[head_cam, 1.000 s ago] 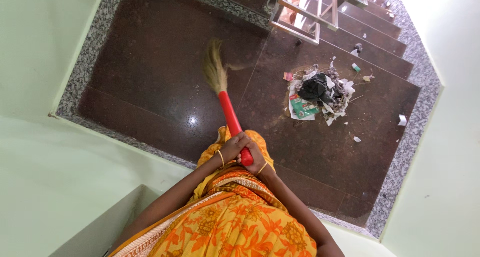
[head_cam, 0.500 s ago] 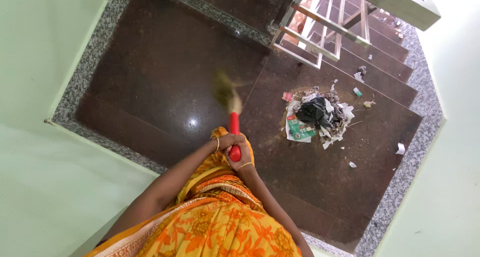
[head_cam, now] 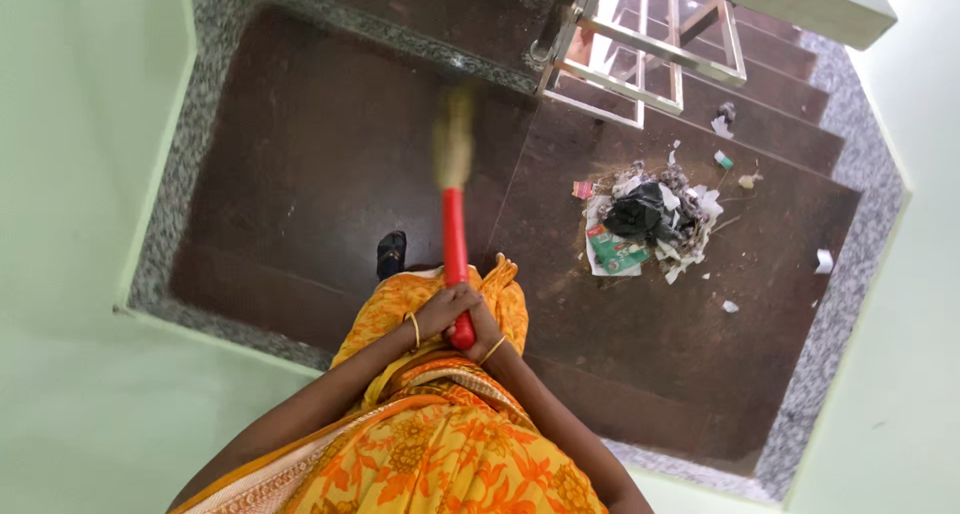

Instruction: The person sweeps debris and paper across the floor and down a staircase using a broom with a red handle.

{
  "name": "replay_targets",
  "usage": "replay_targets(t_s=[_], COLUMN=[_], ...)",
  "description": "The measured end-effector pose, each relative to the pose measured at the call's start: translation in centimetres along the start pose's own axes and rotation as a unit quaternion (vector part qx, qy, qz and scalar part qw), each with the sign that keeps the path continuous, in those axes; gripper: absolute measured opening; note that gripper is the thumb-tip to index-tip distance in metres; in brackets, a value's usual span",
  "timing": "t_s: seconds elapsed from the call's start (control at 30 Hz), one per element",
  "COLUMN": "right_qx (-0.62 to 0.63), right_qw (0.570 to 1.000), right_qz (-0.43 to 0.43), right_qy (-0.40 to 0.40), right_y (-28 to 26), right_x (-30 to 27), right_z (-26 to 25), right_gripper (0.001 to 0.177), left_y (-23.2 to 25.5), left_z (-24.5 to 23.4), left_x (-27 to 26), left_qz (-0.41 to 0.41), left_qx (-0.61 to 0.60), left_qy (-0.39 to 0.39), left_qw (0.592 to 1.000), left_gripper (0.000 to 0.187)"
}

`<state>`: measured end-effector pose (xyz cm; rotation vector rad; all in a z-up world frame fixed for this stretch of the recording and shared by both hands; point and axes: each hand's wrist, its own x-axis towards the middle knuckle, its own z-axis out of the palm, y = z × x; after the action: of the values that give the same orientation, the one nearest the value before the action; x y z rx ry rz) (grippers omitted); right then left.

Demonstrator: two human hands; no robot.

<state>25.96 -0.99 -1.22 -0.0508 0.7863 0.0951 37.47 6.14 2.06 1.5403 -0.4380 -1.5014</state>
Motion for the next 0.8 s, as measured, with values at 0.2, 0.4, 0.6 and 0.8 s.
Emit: replay_targets(t_s=[0.2,0.4,0.6,0.8], right_qx=[0.015,0.212,0.123,0.112], right_qw=[0.997,0.964,0.957,0.967], right_qz=[-0.035,-0.146,-0.224,-0.216], right_qy=[-0.072,0.07,0.139,0.078], right_y=[1.6,2.4,1.4,4.9], right_x=[11.0,15.4,14.7,10.7], right_z=[2.4,5.8,6.8,14.9], right_gripper=[0.029,0.029,0.023,0.022], left_y=[-3.1,-2.7,-0.3,2.6], left_z=[-8.8,-12.9,-15.0,-17.0], left_x=[4.0,10.7,10.8,2.2], left_qz=[-0.02,0.054,-0.053,0.03], left_qx=[-0.004,0.141,0.059,0.01], left_qy=[0.039,-0.082,-0.205,-0.119], left_qw=[0.999,0.985,0.976,0.992], left_gripper=[0.032,0.024,0.032,0.032])
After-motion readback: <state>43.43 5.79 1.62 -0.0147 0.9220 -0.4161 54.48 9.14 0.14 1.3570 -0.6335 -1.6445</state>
